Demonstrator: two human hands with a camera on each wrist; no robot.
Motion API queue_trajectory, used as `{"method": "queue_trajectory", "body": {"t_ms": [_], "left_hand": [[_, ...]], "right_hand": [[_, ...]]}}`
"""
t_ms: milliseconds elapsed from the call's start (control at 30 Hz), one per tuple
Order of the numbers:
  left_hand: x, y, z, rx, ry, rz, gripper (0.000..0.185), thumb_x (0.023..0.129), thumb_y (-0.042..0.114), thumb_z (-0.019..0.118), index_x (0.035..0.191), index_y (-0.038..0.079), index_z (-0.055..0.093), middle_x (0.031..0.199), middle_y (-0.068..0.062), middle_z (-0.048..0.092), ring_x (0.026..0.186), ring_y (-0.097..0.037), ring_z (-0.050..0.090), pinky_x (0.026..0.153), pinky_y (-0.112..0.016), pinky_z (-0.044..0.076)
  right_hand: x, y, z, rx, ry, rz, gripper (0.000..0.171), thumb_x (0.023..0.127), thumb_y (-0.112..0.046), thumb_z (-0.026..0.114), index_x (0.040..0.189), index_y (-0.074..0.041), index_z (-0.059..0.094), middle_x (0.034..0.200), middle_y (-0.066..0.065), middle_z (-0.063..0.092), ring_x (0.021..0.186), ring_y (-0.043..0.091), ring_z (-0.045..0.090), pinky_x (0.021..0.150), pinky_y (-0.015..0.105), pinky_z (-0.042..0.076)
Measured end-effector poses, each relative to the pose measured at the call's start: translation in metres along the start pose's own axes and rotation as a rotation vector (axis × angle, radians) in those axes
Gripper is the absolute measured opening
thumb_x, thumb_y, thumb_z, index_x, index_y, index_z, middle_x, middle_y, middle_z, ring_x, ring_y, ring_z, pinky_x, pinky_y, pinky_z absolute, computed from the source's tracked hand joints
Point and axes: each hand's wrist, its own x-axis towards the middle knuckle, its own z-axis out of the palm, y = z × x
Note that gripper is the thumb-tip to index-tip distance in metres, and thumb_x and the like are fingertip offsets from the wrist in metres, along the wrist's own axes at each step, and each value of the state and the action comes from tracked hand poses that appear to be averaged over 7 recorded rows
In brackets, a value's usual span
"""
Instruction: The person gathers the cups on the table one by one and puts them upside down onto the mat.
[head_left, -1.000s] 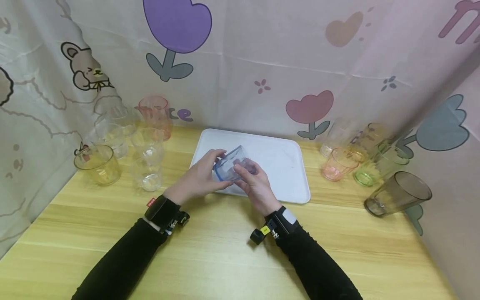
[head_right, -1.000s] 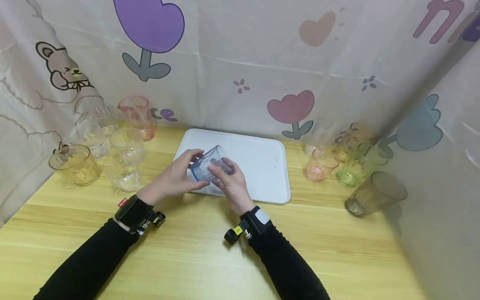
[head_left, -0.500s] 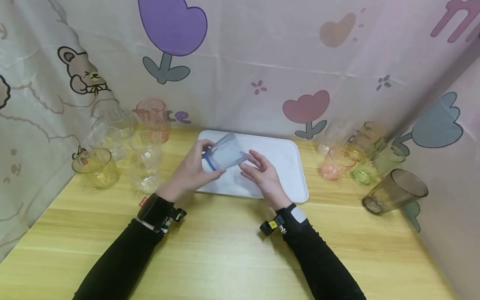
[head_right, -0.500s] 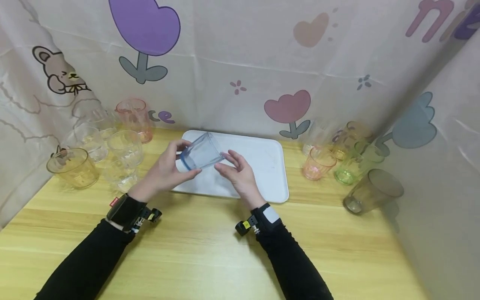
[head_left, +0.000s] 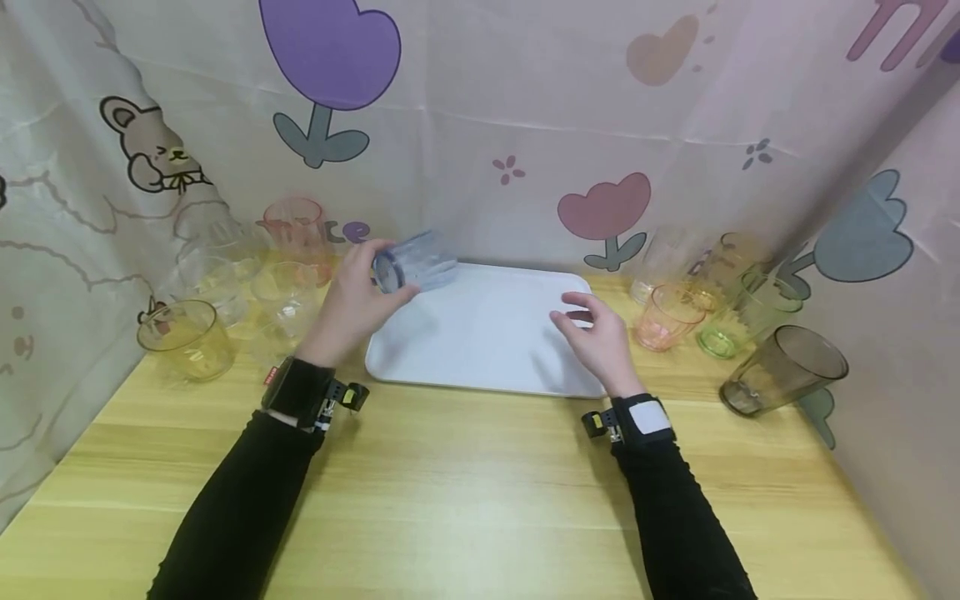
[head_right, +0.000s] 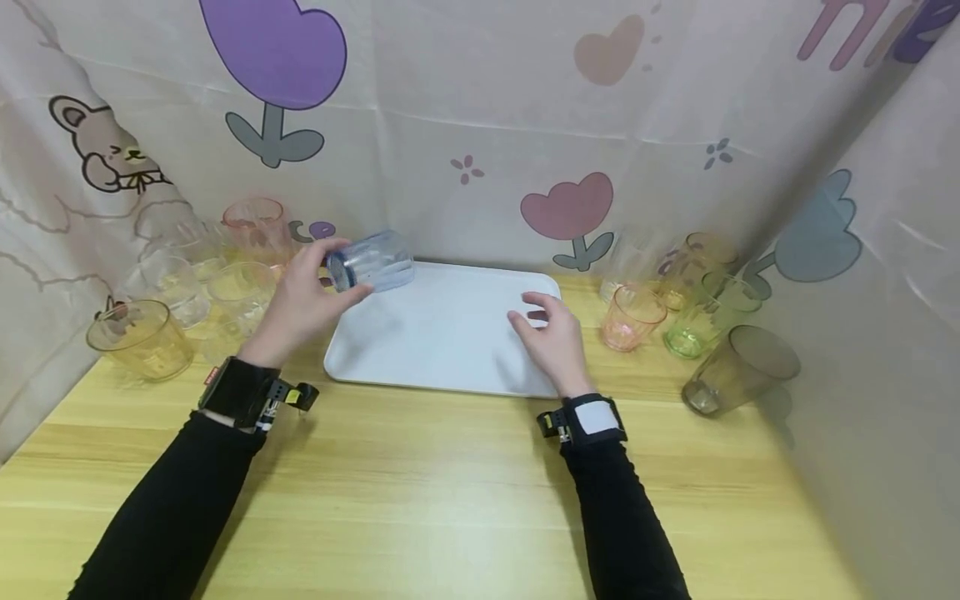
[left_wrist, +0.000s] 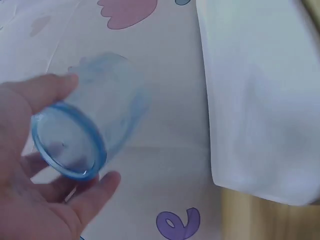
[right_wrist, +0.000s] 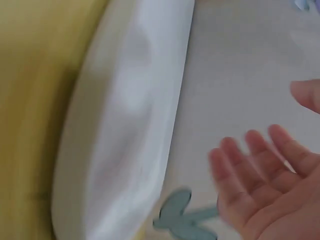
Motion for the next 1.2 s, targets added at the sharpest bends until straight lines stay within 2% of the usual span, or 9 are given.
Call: {"method": "queue_trajectory", "body": {"t_ms": [100, 233, 367, 500, 633, 800, 1067, 1200], "left_hand": [[0.011, 0.003, -0.001, 0.058, 0.01, -0.023, 0.074, 0.089, 0.027, 0.082, 0.15, 0.002, 0.048, 0.148, -0.021, 0.049, 0.136, -0.039, 0.042, 0.11, -0.059, 0.041], [0.028, 0.008, -0.001, 0.126, 0.018, -0.066, 0.074, 0.09, 0.025, 0.081, 0.15, -0.001, 0.046, 0.146, -0.025, 0.05, 0.134, -0.043, 0.04, 0.104, -0.059, 0.044], [0.045, 0.014, -0.002, 0.156, 0.009, -0.126, 0.077, 0.091, 0.026, 0.08, 0.151, -0.002, 0.04, 0.148, -0.025, 0.05, 0.135, -0.042, 0.038, 0.103, -0.057, 0.045], [0.06, 0.015, -0.001, 0.171, -0.035, -0.167, 0.078, 0.094, 0.026, 0.076, 0.155, -0.002, 0.035, 0.152, -0.023, 0.048, 0.138, -0.04, 0.035, 0.106, -0.056, 0.043], [0.074, 0.01, 0.001, 0.214, -0.077, -0.154, 0.074, 0.095, 0.025, 0.075, 0.153, -0.003, 0.038, 0.15, -0.024, 0.05, 0.137, -0.041, 0.036, 0.107, -0.055, 0.04], [0.09, -0.001, 0.007, 0.243, -0.144, -0.152, 0.069, 0.096, 0.024, 0.074, 0.151, -0.004, 0.043, 0.147, -0.025, 0.053, 0.137, -0.043, 0.038, 0.108, -0.056, 0.037], [0.102, -0.012, 0.019, 0.257, -0.22, -0.192, 0.069, 0.096, 0.023, 0.074, 0.152, -0.002, 0.043, 0.147, -0.025, 0.053, 0.136, -0.043, 0.038, 0.108, -0.057, 0.044], [0.106, -0.019, 0.026, 0.287, -0.232, -0.189, 0.071, 0.096, 0.025, 0.074, 0.153, -0.002, 0.041, 0.148, -0.026, 0.052, 0.137, -0.044, 0.038, 0.111, -0.056, 0.039]], "right_hand": [[0.001, 0.011, -0.018, -0.125, -0.054, 0.07, 0.053, 0.1, -0.032, 0.069, 0.142, -0.001, 0.058, 0.146, 0.02, 0.057, 0.122, 0.039, 0.064, 0.1, 0.051, 0.054], [0.001, 0.019, -0.038, -0.294, -0.167, 0.135, 0.064, 0.102, -0.039, 0.064, 0.147, 0.004, 0.05, 0.15, 0.028, 0.052, 0.128, 0.046, 0.058, 0.107, 0.058, 0.047], [0.001, 0.025, -0.046, -0.376, -0.242, 0.178, 0.067, 0.101, -0.036, 0.064, 0.147, 0.01, 0.047, 0.147, 0.033, 0.051, 0.133, 0.049, 0.051, 0.111, 0.06, 0.042], [0.002, 0.029, -0.047, -0.433, -0.268, 0.221, 0.063, 0.1, -0.029, 0.065, 0.144, 0.013, 0.048, 0.136, 0.034, 0.058, 0.125, 0.048, 0.058, 0.105, 0.059, 0.047], [0.002, 0.032, -0.045, -0.473, -0.284, 0.241, 0.058, 0.097, -0.02, 0.067, 0.141, 0.014, 0.05, 0.126, 0.032, 0.065, 0.113, 0.043, 0.064, 0.096, 0.054, 0.052], [0.003, 0.036, -0.044, -0.499, -0.295, 0.24, 0.052, 0.092, -0.009, 0.066, 0.138, 0.015, 0.055, 0.121, 0.03, 0.067, 0.107, 0.04, 0.064, 0.091, 0.051, 0.053], [0.004, 0.041, -0.043, -0.509, -0.288, 0.248, 0.046, 0.09, 0.001, 0.062, 0.135, 0.012, 0.059, 0.118, 0.028, 0.067, 0.107, 0.04, 0.062, 0.093, 0.052, 0.051], [0.004, 0.041, -0.045, -0.504, -0.275, 0.219, 0.044, 0.09, 0.001, 0.063, 0.132, 0.013, 0.061, 0.116, 0.029, 0.068, 0.107, 0.04, 0.062, 0.093, 0.053, 0.051]]}}
